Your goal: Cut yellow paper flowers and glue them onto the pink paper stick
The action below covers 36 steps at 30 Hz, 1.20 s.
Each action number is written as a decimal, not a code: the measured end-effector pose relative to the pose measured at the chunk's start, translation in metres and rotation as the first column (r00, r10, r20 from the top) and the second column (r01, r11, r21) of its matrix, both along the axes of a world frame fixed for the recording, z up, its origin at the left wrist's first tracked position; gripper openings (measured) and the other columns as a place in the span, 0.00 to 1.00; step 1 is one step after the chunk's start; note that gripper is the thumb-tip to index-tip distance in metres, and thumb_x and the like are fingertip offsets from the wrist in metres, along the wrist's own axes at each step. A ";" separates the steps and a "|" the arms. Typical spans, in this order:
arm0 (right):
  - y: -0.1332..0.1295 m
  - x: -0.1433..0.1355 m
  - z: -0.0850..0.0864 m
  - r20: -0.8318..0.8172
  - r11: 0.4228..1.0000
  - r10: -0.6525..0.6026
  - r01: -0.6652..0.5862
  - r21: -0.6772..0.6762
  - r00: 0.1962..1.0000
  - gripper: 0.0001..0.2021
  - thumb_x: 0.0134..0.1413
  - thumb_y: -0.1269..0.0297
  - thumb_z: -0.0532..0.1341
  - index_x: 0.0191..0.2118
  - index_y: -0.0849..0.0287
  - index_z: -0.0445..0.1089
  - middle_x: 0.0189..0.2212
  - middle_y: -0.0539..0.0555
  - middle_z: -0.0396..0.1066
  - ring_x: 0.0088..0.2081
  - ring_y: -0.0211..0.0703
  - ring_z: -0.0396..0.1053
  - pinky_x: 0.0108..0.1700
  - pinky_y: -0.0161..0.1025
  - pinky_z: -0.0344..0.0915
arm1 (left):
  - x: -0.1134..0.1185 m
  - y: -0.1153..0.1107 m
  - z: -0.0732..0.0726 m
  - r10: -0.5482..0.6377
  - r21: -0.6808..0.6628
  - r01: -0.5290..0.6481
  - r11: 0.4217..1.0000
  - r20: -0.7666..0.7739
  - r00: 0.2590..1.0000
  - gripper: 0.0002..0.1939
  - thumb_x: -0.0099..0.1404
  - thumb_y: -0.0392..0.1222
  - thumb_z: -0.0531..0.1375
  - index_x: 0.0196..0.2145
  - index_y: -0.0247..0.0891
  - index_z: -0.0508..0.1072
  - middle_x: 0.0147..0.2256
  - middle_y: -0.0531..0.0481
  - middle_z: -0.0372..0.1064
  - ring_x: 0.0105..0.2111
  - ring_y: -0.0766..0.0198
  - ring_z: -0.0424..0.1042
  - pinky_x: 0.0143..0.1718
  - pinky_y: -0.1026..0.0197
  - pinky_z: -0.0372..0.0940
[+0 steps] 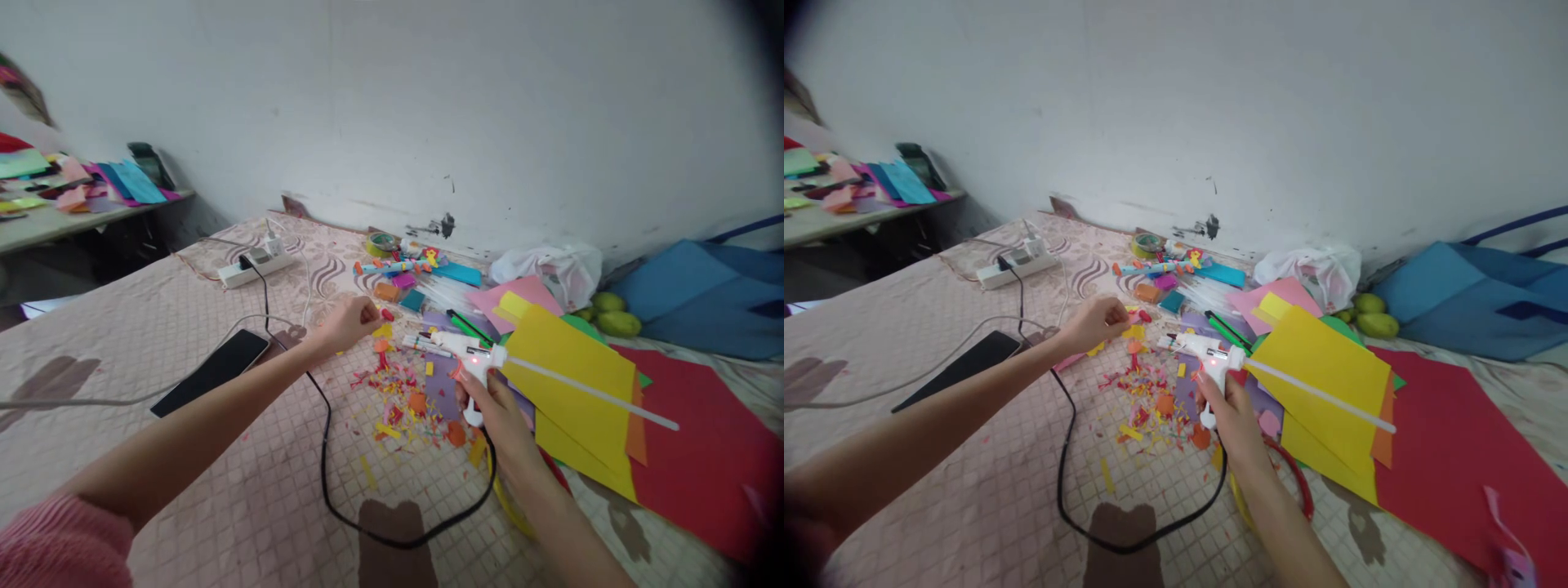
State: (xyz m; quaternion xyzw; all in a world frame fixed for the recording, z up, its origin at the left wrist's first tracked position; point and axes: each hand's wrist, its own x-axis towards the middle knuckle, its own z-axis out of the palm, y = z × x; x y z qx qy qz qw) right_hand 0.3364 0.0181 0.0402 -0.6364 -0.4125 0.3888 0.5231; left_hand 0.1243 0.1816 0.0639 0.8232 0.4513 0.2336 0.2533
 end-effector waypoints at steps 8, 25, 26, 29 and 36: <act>0.020 -0.025 0.010 -0.014 0.999 -0.033 0.033 0.030 0.999 0.20 0.40 0.52 0.66 0.37 0.59 0.67 0.29 0.52 0.73 0.32 0.45 0.69 0.30 0.37 0.63 | 0.010 -0.052 0.009 -0.217 -0.108 0.258 0.960 0.297 0.930 0.05 0.58 0.38 0.56 0.30 0.34 0.70 0.28 0.50 0.69 0.27 0.69 0.67 0.28 0.66 0.63; -0.008 -0.035 0.017 -0.087 0.994 -0.046 0.054 0.097 0.995 0.16 0.53 0.50 0.57 0.26 0.57 0.62 0.18 0.46 0.61 0.21 0.35 0.59 0.24 0.33 0.56 | -0.012 -0.076 -0.001 -0.331 0.602 0.133 0.788 0.230 0.915 0.02 0.62 0.32 0.56 0.33 0.37 0.68 0.31 0.49 0.70 0.33 0.66 0.68 0.36 0.62 0.63; -0.016 -0.032 0.019 -0.108 0.997 -0.004 0.012 0.072 0.994 0.17 0.54 0.49 0.56 0.25 0.57 0.61 0.17 0.46 0.61 0.20 0.35 0.58 0.23 0.33 0.55 | -0.018 -0.074 -0.001 -0.364 0.695 0.149 0.703 0.172 0.915 0.04 0.61 0.32 0.56 0.35 0.37 0.68 0.32 0.49 0.71 0.34 0.66 0.68 0.37 0.60 0.62; -0.040 -0.025 0.022 -0.008 0.996 0.084 -0.084 -0.029 0.996 0.21 0.54 0.46 0.54 0.21 0.57 0.61 0.16 0.47 0.60 0.19 0.36 0.58 0.23 0.34 0.56 | -0.031 -0.070 -0.002 -0.424 0.829 0.211 0.518 0.034 0.905 0.07 0.62 0.32 0.55 0.38 0.38 0.68 0.34 0.49 0.73 0.36 0.64 0.69 0.42 0.56 0.60; -0.066 -0.027 0.039 0.311 0.976 0.198 -0.158 -0.148 0.930 0.24 0.54 0.46 0.52 0.17 0.59 0.62 0.15 0.49 0.60 0.20 0.36 0.58 0.24 0.34 0.54 | -0.035 -0.072 0.004 -0.417 0.887 0.243 0.393 -0.064 0.907 0.06 0.64 0.33 0.54 0.38 0.38 0.68 0.35 0.51 0.75 0.39 0.64 0.71 0.44 0.55 0.58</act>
